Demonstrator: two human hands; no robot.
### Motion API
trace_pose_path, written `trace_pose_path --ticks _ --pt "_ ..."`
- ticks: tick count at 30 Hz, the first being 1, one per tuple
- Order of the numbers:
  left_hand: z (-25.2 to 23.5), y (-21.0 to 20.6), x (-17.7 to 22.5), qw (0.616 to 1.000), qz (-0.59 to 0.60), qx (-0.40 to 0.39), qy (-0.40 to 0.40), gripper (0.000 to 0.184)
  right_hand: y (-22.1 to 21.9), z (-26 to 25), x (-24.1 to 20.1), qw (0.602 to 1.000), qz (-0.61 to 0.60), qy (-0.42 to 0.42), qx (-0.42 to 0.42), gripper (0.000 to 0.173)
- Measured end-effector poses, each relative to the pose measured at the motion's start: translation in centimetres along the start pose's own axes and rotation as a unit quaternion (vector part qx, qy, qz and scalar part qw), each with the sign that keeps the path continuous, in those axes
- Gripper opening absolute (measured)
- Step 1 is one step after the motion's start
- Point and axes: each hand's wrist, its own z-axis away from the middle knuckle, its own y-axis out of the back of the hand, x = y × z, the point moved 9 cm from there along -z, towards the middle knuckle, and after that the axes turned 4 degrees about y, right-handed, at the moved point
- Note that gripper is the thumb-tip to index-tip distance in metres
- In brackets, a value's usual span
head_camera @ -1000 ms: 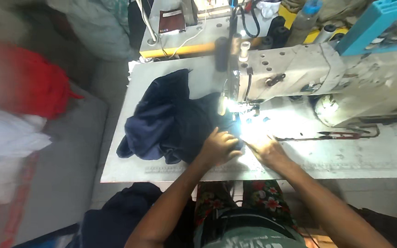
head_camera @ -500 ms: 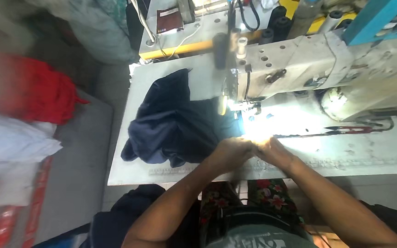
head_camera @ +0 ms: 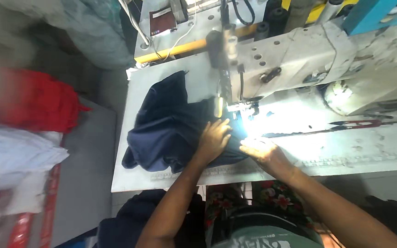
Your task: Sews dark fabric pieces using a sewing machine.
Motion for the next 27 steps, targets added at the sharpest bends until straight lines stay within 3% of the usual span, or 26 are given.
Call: trace_pose_path --ticks 27 --pt "-1.7 -0.4 -1.4 1.0 -0.008 0.016 0.01 0.024 -0.6 -0.9 0.4 0.999 0.034 -0.02 -0.006 0.019"
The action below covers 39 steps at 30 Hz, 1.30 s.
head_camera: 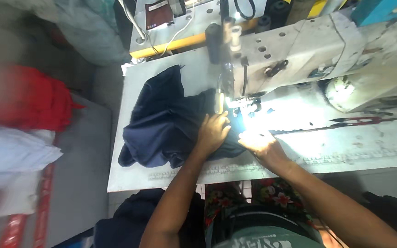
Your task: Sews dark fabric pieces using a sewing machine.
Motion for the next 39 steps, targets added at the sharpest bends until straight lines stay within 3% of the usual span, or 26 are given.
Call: trace_pose_path --ticks 17,26,29,32,36,39 --pt "-1.6 -0.2 -1.3 1.0 -0.003 -0.011 0.021 0.026 -0.2 -1.2 0.7 1.0 -0.003 0.001 0.01 0.021" --pt "-2.7 -0.2 -1.6 0.998 -0.021 -0.038 0.043 0.026 -0.4 -1.6 1.4 1.0 -0.014 0.001 0.028 0.022" --pt "-3.0 0.1 -1.8 0.995 0.012 -0.081 0.05 0.028 -0.5 -1.4 1.7 0.999 -0.034 -0.007 0.032 0.022" --pt "-2.2 1.2 -1.9 0.988 -0.034 -0.147 0.02 0.036 -0.5 -1.3 1.9 0.999 -0.039 -0.009 0.032 0.022" --pt "-0.3 3.7 -2.3 0.972 -0.158 -0.165 -0.05 0.044 -0.6 -1.2 2.0 0.998 -0.059 -0.01 0.025 0.022" --pt "-0.1 5.2 -1.4 0.972 -0.167 -0.151 -0.071 0.04 -0.5 -1.4 2.0 0.998 -0.062 -0.02 0.014 0.022"
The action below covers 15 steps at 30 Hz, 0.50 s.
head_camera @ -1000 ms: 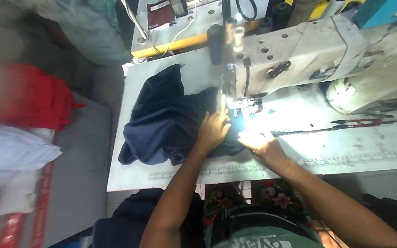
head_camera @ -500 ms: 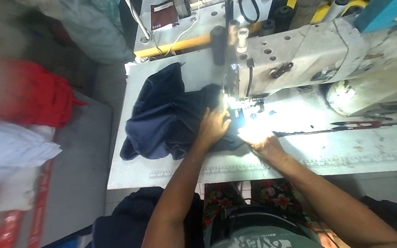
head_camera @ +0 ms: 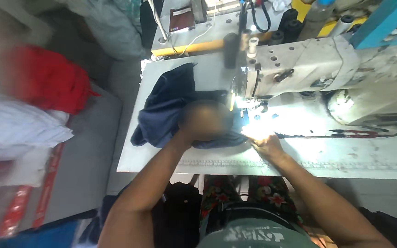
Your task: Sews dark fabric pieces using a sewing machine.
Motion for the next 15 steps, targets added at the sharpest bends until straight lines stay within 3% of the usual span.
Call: trace_pose_path --ticks 9,13,15 --pt "1.2 3.1 1.6 0.994 0.107 -0.01 -0.021 0.027 -0.2 0.0 0.4 0.999 -0.009 -0.028 -0.024 0.026" --pt "4.1 7.2 7.8 0.985 0.136 0.028 -0.098 0.018 0.0 -0.5 0.5 0.996 -0.057 -0.044 -0.055 0.02" --pt "5.9 7.1 12.3 0.983 0.105 0.054 -0.144 0.014 0.5 -0.8 -0.2 0.993 -0.069 -0.046 -0.085 0.02"
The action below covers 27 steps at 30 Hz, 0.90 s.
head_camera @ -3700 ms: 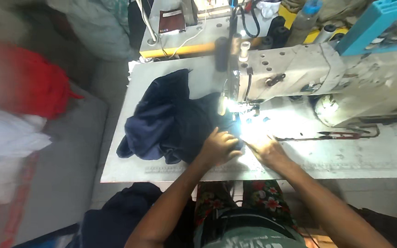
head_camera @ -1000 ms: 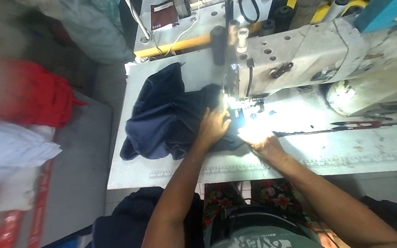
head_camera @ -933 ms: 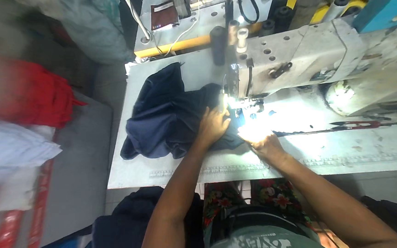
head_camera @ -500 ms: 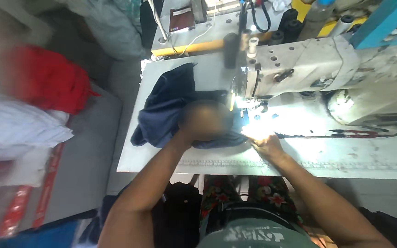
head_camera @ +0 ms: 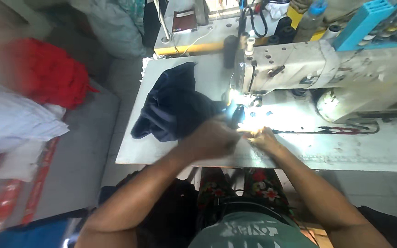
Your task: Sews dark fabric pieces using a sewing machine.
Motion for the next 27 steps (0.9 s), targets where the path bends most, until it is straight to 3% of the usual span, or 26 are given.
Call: trace_pose_path --ticks 3,5,7,10,15,20,27 --pt "0.6 -3.8 4.4 0.999 0.021 -0.039 -0.019 0.016 0.5 0.8 -3.0 0.995 0.046 0.091 0.0 0.01" --pt "0.6 -5.4 4.7 0.996 0.055 -0.062 -0.015 0.017 0.1 2.4 -4.2 0.987 0.057 0.149 0.008 0.009" --pt "0.2 -5.8 4.0 0.993 0.099 -0.056 -0.018 0.019 0.0 3.9 -4.1 0.988 0.054 0.146 0.012 0.015" --pt "-1.1 -6.1 0.6 0.982 0.168 -0.044 0.067 0.03 0.0 5.0 -3.2 0.994 0.029 0.105 0.034 0.021" --pt "-2.1 -9.5 -8.7 0.957 0.121 0.011 0.263 0.037 -1.3 5.5 -2.8 0.997 0.04 0.057 0.031 0.024" --pt "-0.6 -9.2 -10.2 0.961 0.1 0.066 0.248 0.016 -1.1 5.5 -2.8 0.997 0.042 0.045 0.037 0.025" --pt "-0.2 -9.2 -7.8 0.977 0.089 0.041 0.188 0.032 -0.9 5.6 -3.4 0.991 0.108 0.057 0.055 0.026"
